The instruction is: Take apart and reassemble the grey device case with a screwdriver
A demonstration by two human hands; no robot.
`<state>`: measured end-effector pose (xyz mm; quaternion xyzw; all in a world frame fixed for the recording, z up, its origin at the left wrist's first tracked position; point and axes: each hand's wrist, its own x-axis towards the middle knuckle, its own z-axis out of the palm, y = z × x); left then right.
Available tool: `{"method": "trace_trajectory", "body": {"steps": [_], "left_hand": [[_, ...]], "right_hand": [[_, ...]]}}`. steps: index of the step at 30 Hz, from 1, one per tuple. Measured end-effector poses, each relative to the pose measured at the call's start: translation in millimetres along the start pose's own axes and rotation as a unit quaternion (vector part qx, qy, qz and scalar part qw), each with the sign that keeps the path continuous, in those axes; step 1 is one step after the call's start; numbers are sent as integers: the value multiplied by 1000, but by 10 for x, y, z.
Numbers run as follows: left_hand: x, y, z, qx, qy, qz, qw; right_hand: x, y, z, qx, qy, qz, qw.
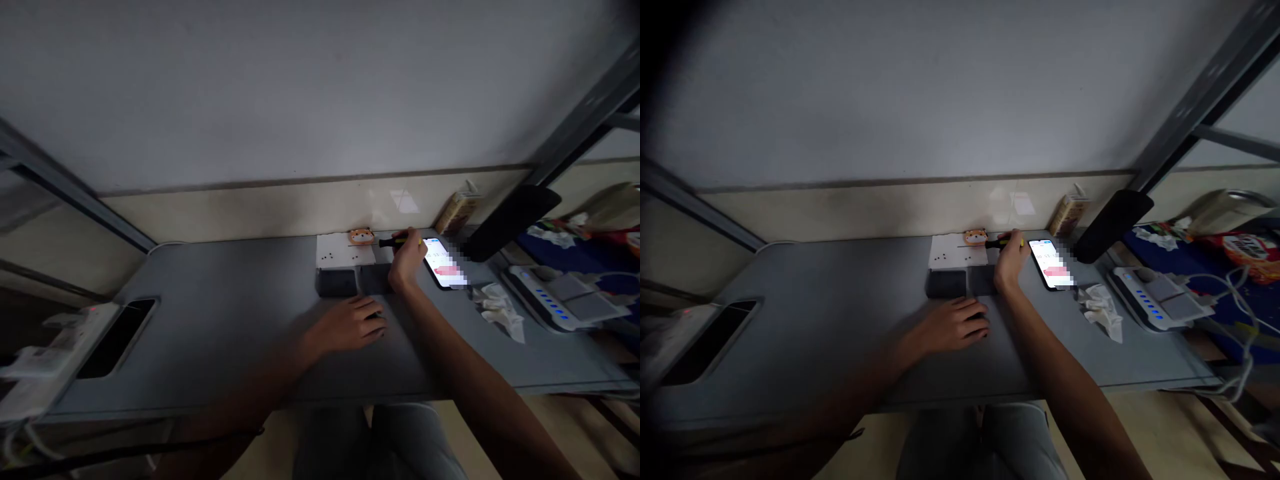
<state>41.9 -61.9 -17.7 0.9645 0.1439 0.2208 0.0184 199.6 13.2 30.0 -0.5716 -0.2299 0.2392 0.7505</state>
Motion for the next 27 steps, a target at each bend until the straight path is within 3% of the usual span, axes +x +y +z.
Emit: {"method": "trace_trajectory", "body": {"steps": [4,8,13,16,18,21,27], "left_hand": [[28,13,11,-16,-8,-16,1000],[28,60,23,-43,-6,-12,999],[-66,-45,-96,-56,94,-27,994],[-187,-270,-240,-42,196,-131,971],[-275,-457,-327,-5,214,-229,950],[-379,-684,-394,15,177,-317,932],[-416,-783,-341,-62,53,-288,954]], "right_hand": [[-14,15,5,5,-7,53,999],[-50,3,-79,-11,-25,51,998],[-65,42,-107,-32,-32,91,995],[-92,80,-95,-37,-42,83,995],[-118,101,-95,-33,-47,63,996],[-147,123,-100,-24,-46,44,998],[-77,133,-84,-12,-15,40,999]]}}
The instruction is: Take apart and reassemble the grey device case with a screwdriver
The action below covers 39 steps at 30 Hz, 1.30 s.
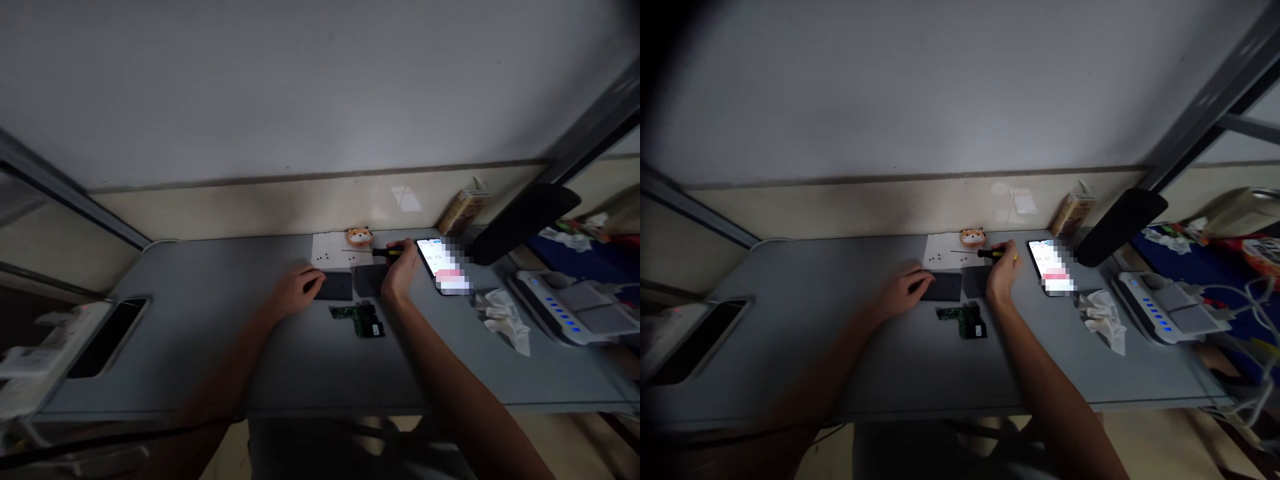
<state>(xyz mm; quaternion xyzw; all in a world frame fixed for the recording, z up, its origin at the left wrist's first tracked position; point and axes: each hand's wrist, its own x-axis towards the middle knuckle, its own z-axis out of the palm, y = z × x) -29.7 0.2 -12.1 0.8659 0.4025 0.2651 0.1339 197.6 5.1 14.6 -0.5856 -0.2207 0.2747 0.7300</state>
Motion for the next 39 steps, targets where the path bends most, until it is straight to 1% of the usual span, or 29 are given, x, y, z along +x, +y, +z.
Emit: {"method": "trace_trajectory", "body": {"steps": [2,4,7,11,15,18,20,22,25,27,29,31,33,36,39], "left_hand": [[5,7,24,6,-9,-2,1000],[11,10,39,19,-6,-9,1000],[17,14,40,35,-5,-12,999],[14,38,24,48,-3,-19,999],[-1,48,20,32,2,-30,999],[-10,29,12,11,17,-40,999],[-9,14,-7,7,25,-61,998],[-3,7,-34,14,19,-94,995],[9,17,-71,20,-16,-135,990],[16,33,-84,11,-42,-147,988],[21,50,-91,3,-48,-156,987],[24,60,-96,-2,-49,-158,986],[28,63,-101,-2,-53,-159,986],[33,61,-106,-5,-59,-159,985],[30,68,-100,-8,-56,-155,986]], "right_hand": [[41,-5,5,16,26,17,999],[61,-5,6,20,45,29,998],[32,1,6,-8,56,20,998],[-47,-2,7,-30,41,-6,999],[-55,-20,10,-22,25,6,999],[-15,-49,-2,4,11,9,1000],[23,-84,-30,14,-14,-15,1000],[66,-137,-79,2,-53,-69,996],[130,-234,-160,-42,-93,-156,983],[157,-291,-190,-45,-99,-182,977],[157,-321,-183,-12,-90,-169,981],[130,-313,-147,35,-89,-129,987],[83,-264,-104,57,-115,-88,988],[18,-149,-70,14,-177,-65,982],[2,-54,-78,-39,-236,-33,970]]}}
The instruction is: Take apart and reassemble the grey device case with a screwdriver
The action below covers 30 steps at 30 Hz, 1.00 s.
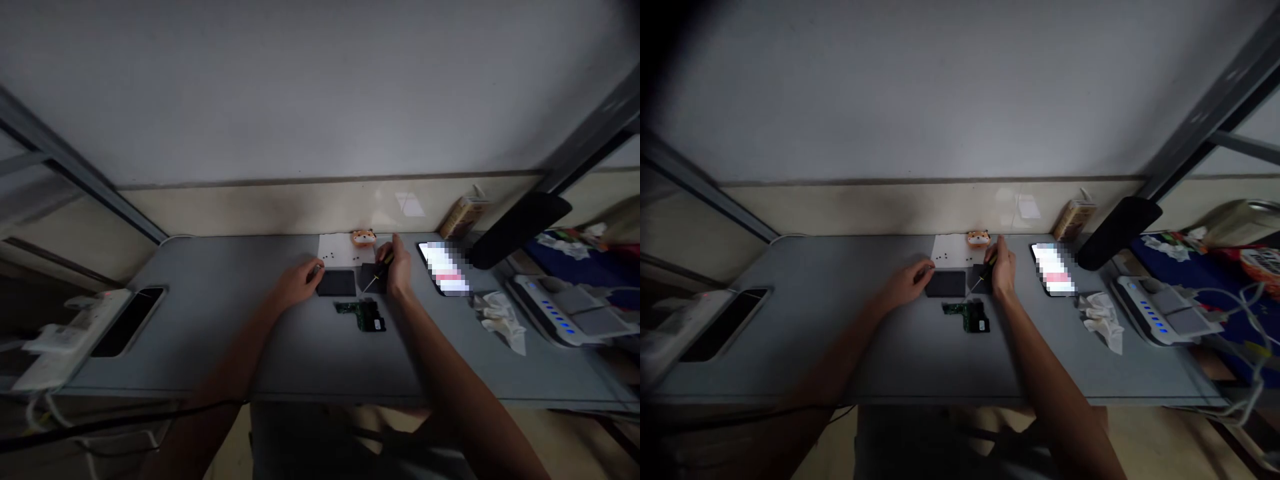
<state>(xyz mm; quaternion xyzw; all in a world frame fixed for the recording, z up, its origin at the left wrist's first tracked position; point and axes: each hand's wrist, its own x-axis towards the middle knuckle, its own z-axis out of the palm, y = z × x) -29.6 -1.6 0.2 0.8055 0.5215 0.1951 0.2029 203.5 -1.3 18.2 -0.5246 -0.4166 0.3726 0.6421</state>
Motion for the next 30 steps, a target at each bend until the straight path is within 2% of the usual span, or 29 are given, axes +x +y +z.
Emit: {"method": "trace_trajectory", "body": {"steps": [4,9,13,20,22,25,28,30], "left_hand": [[-12,10,17,8,2,4,1000],[-10,10,31,25,8,6,1000],[-3,17,35,25,5,-2,1000],[-5,1,58,37,2,1,999],[-1,-11,67,36,11,2,999],[8,-25,76,34,17,-19,999],[11,-30,72,37,24,-36,998],[10,-30,60,46,38,-54,997]], "right_hand": [[14,42,-17,-18,-69,43,997],[31,27,-19,-18,-54,60,997],[17,-7,-27,-17,-83,82,993],[-5,-70,-6,-10,-59,83,995],[-2,-186,-33,46,-62,55,996],[-58,-500,-156,151,-98,-30,983],[-246,-848,-370,146,-107,-94,979],[-422,-1008,-523,101,-145,-74,982]]}}
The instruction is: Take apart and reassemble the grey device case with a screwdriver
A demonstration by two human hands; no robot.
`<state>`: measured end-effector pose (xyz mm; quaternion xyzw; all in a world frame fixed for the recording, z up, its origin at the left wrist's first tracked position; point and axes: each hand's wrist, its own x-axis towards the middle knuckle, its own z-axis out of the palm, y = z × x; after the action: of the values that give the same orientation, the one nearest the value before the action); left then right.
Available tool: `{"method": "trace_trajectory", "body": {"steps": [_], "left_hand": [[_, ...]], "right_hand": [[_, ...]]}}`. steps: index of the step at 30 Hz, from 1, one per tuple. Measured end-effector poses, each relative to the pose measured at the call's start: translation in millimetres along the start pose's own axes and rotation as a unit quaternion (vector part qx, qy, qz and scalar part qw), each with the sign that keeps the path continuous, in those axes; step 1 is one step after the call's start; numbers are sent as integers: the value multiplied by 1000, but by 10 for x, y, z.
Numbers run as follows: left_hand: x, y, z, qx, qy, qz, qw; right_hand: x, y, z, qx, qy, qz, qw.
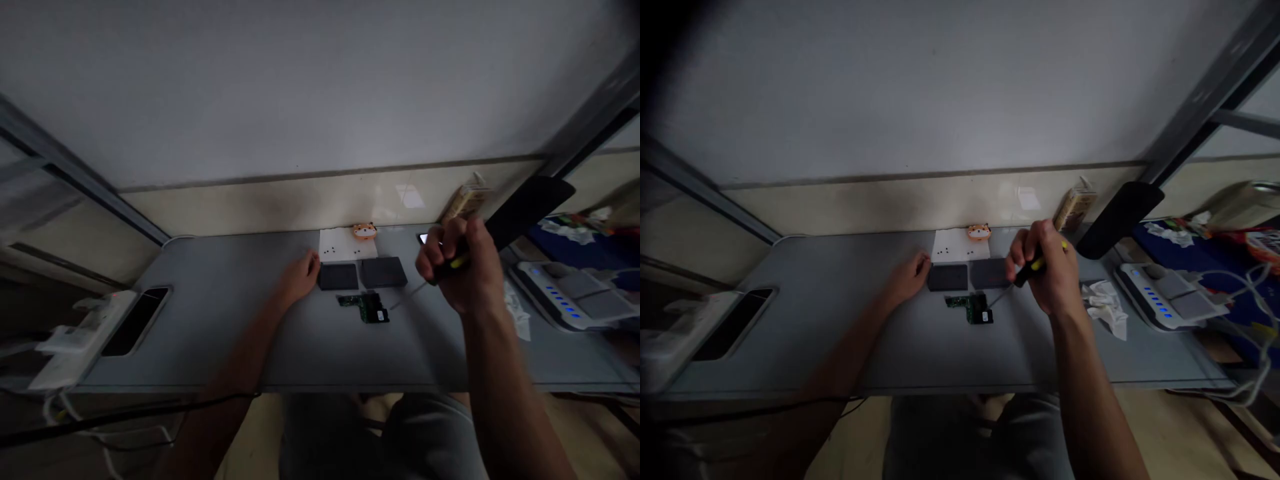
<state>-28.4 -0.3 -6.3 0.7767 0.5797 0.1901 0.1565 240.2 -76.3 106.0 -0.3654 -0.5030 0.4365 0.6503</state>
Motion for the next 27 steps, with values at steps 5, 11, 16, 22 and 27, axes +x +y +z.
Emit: {"method": "trace_trajectory", "body": {"steps": [5,11,16,22,27], "left_hand": [[4,-20,-58,43,11,-22,999],[-4,-25,-144,50,-46,33,997],[-24,-2,-184,49,-69,41,996],[-36,-16,-172,36,-62,50,996],[-44,-17,-183,19,-51,48,997]], "right_hand": [[-375,-44,-72,-274,-202,45,939],[-515,444,-73,-620,-321,-5,716],[-574,536,-51,-640,-372,17,673],[-345,426,24,-601,-417,22,681],[136,457,249,-618,-351,-3,703]]}}
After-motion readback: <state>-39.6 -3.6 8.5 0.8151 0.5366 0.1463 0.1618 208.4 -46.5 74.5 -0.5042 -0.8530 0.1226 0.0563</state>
